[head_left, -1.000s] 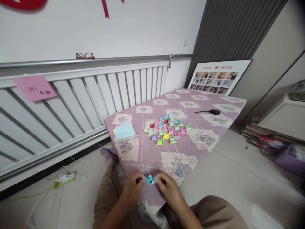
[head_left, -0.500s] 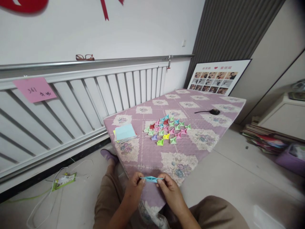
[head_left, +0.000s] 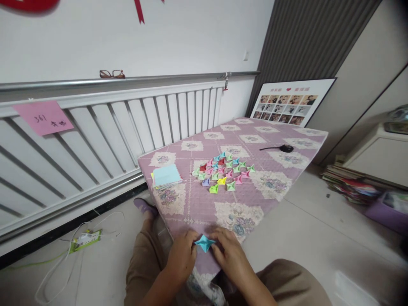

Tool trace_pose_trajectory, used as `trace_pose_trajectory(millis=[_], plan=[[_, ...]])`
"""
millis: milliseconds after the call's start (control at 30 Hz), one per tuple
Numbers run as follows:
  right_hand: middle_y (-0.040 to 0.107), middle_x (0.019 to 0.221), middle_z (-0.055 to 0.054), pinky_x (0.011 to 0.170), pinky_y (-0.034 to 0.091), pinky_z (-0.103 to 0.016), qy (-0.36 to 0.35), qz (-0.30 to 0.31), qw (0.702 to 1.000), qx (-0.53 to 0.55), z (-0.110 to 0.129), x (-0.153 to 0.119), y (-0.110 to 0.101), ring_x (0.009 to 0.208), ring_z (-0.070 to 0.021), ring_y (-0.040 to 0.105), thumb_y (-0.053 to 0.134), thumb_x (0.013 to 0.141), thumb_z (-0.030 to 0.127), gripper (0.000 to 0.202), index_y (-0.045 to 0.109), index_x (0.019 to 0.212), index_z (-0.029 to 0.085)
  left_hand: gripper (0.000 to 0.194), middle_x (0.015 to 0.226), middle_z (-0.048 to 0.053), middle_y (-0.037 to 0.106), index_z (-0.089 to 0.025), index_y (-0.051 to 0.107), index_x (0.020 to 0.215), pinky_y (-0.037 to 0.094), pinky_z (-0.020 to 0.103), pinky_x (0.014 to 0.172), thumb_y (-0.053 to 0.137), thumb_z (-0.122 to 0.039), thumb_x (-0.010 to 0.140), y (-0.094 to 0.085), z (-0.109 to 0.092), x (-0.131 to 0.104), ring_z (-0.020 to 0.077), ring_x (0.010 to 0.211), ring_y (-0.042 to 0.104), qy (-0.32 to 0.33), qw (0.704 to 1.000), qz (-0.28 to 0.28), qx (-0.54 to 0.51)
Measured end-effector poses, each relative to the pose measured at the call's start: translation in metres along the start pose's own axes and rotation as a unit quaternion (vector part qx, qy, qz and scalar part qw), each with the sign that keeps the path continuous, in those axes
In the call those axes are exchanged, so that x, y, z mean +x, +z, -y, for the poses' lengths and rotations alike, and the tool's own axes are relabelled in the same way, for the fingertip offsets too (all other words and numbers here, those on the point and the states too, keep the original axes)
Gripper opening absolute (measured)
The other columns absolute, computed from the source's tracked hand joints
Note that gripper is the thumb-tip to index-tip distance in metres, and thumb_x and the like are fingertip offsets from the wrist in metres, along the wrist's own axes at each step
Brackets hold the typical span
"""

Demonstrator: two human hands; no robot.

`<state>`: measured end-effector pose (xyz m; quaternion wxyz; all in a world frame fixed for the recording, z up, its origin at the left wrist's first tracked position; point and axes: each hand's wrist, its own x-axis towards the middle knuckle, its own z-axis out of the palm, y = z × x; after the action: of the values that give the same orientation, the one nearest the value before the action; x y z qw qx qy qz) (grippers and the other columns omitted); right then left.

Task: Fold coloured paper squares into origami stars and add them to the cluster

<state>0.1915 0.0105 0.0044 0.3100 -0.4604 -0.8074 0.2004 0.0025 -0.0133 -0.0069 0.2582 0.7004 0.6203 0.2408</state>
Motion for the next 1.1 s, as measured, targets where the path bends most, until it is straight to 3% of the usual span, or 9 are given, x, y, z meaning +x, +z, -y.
trace_pose_trajectory(millis=[267, 467, 633, 800, 900, 1000, 1100], plan=[[0.059, 0.12, -0.008, 0.092, 0.04, -0.038, 0.065, 0.087, 0.985, -0.133, 0.038, 0.019, 0.002, 0.116, -0.0276, 0.048, 0.057, 0.079, 0.013, 0.014, 0.067, 0.083, 0.022, 0.029, 0.096, 0.003, 0.062, -0.021, 0.055, 0.098, 0.039, 0.031, 0.086, 0.044, -0.006, 0.076, 0.005, 0.004, -0.002, 0.0193, 0.094, 0.055, -0.005, 1.0, -0.019, -0.016], [0.06, 0.122, -0.013, 0.087, 0.039, -0.04, 0.091, 0.15, 0.96, -0.22, 0.048, 0.032, 0.009, 0.119, -0.0297, 0.046, 0.047, 0.087, 0.014, 0.024, 0.069, 0.094, 0.02, 0.024, 0.092, 0.002, 0.061, -0.021, 0.056, 0.091, 0.038, 0.03, 0.082, 0.044, -0.007, 0.077, 0.003, -0.002, -0.001, 0.019, 0.09, 0.054, -0.01, 1.0, -0.021, 0.001], [0.063, 0.115, -0.013, 0.083, 0.041, -0.041, 0.113, 0.183, 0.945, -0.248, 0.053, 0.041, 0.012, 0.116, -0.0295, 0.049, 0.043, 0.088, 0.011, 0.029, 0.07, 0.091, 0.02, 0.023, 0.092, 0.002, 0.062, -0.021, 0.057, 0.091, 0.037, 0.03, 0.083, 0.045, -0.006, 0.078, 0.003, -0.003, -0.001, 0.0195, 0.091, 0.054, -0.011, 1.0, -0.021, 0.019], [0.062, 0.115, -0.012, 0.083, 0.042, -0.042, 0.109, 0.17, 0.954, -0.223, 0.047, 0.039, 0.014, 0.115, -0.0294, 0.05, 0.044, 0.087, 0.012, 0.026, 0.069, 0.091, 0.02, 0.023, 0.091, 0.003, 0.062, -0.021, 0.057, 0.091, 0.038, 0.029, 0.081, 0.044, -0.006, 0.078, 0.003, -0.004, 0.001, 0.0194, 0.09, 0.055, -0.011, 1.0, -0.022, 0.016], [0.061, 0.115, -0.01, 0.084, 0.043, -0.038, 0.1, 0.149, 0.972, -0.152, 0.038, 0.033, 0.01, 0.112, -0.0273, 0.052, 0.051, 0.08, 0.013, 0.022, 0.067, 0.092, 0.022, 0.022, 0.09, 0.003, 0.062, -0.021, 0.057, 0.091, 0.039, 0.03, 0.081, 0.044, -0.008, 0.079, 0.003, -0.004, 0.001, 0.0196, 0.089, 0.055, -0.014, 1.0, -0.023, 0.013], [0.064, 0.104, -0.007, 0.086, 0.043, -0.033, 0.073, 0.114, 0.99, -0.038, 0.02, 0.025, 0.003, 0.102, -0.0221, 0.056, 0.055, 0.071, 0.011, 0.027, 0.063, 0.095, 0.021, 0.023, 0.092, 0.003, 0.062, -0.021, 0.058, 0.092, 0.039, 0.03, 0.083, 0.045, -0.008, 0.079, 0.003, -0.003, 0.0, 0.0196, 0.092, 0.055, -0.006, 1.0, -0.024, 0.009], [0.065, 0.104, -0.008, 0.089, 0.044, -0.034, 0.087, 0.039, 0.994, 0.048, -0.004, 0.016, -0.002, 0.1, -0.0216, 0.058, 0.053, 0.072, 0.017, 0.03, 0.061, 0.101, 0.019, 0.024, 0.093, 0.002, 0.063, -0.022, 0.058, 0.094, 0.039, 0.03, 0.083, 0.045, -0.009, 0.079, 0.003, -0.002, 0.0, 0.0192, 0.091, 0.056, -0.014, 1.0, -0.021, 0.004]])
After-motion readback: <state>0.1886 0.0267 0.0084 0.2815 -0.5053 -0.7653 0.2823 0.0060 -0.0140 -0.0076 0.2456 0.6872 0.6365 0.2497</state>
